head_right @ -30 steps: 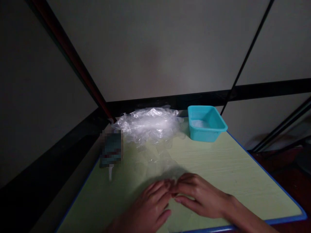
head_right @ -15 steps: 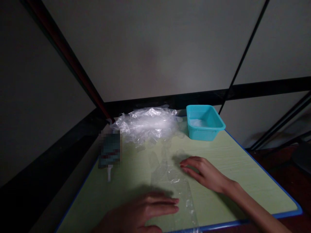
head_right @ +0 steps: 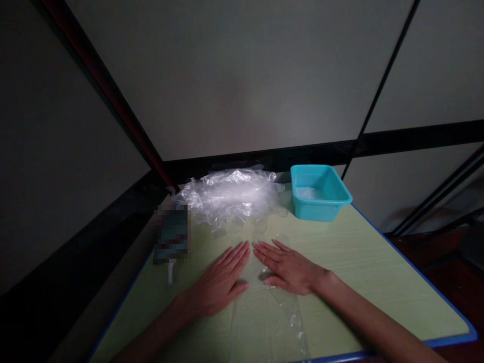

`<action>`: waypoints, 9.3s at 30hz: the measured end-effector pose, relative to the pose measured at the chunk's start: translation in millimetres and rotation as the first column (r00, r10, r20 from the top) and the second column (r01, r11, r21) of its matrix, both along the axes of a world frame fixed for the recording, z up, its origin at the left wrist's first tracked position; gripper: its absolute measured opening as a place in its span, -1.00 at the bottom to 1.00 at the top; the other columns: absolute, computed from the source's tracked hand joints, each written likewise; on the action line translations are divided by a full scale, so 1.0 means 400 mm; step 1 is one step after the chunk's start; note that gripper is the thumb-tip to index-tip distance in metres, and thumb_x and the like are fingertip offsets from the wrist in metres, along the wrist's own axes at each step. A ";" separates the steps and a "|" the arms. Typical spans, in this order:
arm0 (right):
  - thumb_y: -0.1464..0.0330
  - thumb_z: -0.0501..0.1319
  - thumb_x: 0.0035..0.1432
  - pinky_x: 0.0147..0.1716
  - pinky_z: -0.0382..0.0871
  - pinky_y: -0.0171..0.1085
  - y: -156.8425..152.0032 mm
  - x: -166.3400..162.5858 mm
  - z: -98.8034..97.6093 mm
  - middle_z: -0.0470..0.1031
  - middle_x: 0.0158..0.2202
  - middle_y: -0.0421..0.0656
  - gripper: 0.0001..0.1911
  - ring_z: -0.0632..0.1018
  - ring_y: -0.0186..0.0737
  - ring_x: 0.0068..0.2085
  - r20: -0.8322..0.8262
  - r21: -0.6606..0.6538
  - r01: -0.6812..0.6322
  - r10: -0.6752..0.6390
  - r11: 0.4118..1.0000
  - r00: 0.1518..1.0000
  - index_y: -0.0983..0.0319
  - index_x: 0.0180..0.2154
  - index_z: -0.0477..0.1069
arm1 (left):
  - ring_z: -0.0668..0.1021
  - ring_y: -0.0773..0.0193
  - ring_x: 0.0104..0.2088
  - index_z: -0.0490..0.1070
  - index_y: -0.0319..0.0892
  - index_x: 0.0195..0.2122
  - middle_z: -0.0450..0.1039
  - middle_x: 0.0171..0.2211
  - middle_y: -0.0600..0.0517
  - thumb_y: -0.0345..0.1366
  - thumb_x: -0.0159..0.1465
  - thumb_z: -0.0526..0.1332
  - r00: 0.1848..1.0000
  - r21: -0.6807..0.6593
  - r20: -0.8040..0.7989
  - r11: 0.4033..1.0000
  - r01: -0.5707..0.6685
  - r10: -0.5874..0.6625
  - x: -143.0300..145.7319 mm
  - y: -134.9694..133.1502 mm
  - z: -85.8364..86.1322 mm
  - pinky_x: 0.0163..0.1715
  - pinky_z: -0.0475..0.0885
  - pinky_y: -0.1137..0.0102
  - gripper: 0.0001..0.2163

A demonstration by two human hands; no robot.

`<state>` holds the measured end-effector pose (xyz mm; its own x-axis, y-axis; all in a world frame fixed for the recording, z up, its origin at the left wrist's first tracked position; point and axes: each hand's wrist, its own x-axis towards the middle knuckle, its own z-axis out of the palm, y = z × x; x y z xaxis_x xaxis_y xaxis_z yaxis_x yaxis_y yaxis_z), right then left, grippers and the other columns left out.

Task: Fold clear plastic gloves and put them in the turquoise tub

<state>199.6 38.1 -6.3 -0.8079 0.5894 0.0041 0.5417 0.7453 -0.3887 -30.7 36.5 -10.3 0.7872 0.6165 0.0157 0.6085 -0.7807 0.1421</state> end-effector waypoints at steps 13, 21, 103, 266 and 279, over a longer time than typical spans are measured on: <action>0.02 -0.19 0.19 -0.16 0.28 -0.06 -0.020 0.008 0.030 0.44 -0.40 -0.14 -0.48 0.48 -0.25 -0.41 -0.658 -0.678 -0.209 -0.456 0.704 0.599 0.25 -0.05 0.19 | 0.16 0.19 0.15 -0.01 -0.29 0.17 0.06 0.16 -0.15 0.01 0.27 -0.43 0.677 -0.712 0.674 0.503 0.490 0.296 0.004 0.033 0.022 0.11 0.03 0.18 -0.38; -0.06 -0.02 0.07 -0.58 0.18 -0.40 -0.042 -0.006 -0.041 0.36 -0.53 -0.19 -0.45 0.37 -0.37 -0.53 -0.528 -0.845 -0.299 -0.601 0.444 0.599 0.31 -0.22 0.26 | 0.26 0.20 0.10 0.17 -0.29 0.08 0.12 0.13 -0.19 -0.06 0.30 -0.45 0.690 -0.804 0.513 0.003 0.595 0.511 0.020 0.041 -0.048 0.10 0.02 0.16 -0.40; 0.21 0.26 -0.04 -0.53 0.28 -0.39 0.028 0.045 0.011 0.48 -0.38 -0.17 -0.70 0.43 -0.39 -0.51 -0.427 -0.898 -0.052 -0.838 0.436 0.339 0.22 -0.45 0.16 | 0.28 -0.09 0.06 0.23 -0.28 0.03 0.30 0.01 -0.25 0.01 0.10 0.15 0.557 -0.670 0.395 -0.186 0.719 0.730 -0.006 0.069 -0.027 0.02 0.00 0.06 -0.43; 0.06 -0.06 0.16 0.13 -0.01 -0.03 0.012 -0.015 -0.075 -0.14 0.22 0.07 -0.27 -0.07 -0.06 0.22 -0.040 0.322 0.299 -0.303 0.898 0.952 0.38 0.20 -0.17 | -0.15 0.10 0.22 -0.18 -0.12 0.22 -0.29 0.25 -0.06 -0.18 0.16 0.14 0.998 -0.043 0.062 0.999 -0.005 0.008 0.046 0.043 -0.020 0.15 -0.07 0.19 -0.34; 0.19 -0.13 0.23 0.14 -0.07 -0.04 0.021 -0.002 -0.061 -0.15 0.23 -0.01 -0.41 -0.05 -0.12 0.22 -0.122 0.268 0.458 -0.442 0.848 0.889 0.36 0.20 -0.16 | -0.04 0.23 0.21 -0.17 -0.28 0.21 -0.18 0.24 -0.08 -0.29 0.28 -0.11 0.876 -0.185 0.387 0.955 -0.233 0.289 0.027 0.073 -0.056 0.16 -0.05 0.23 -0.52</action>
<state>198.8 46.7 -30.6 -0.4483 0.8551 0.2603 0.8286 0.5068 -0.2377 -19.9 65.8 -32.7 0.5392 0.8170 0.2044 0.6549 -0.5593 0.5082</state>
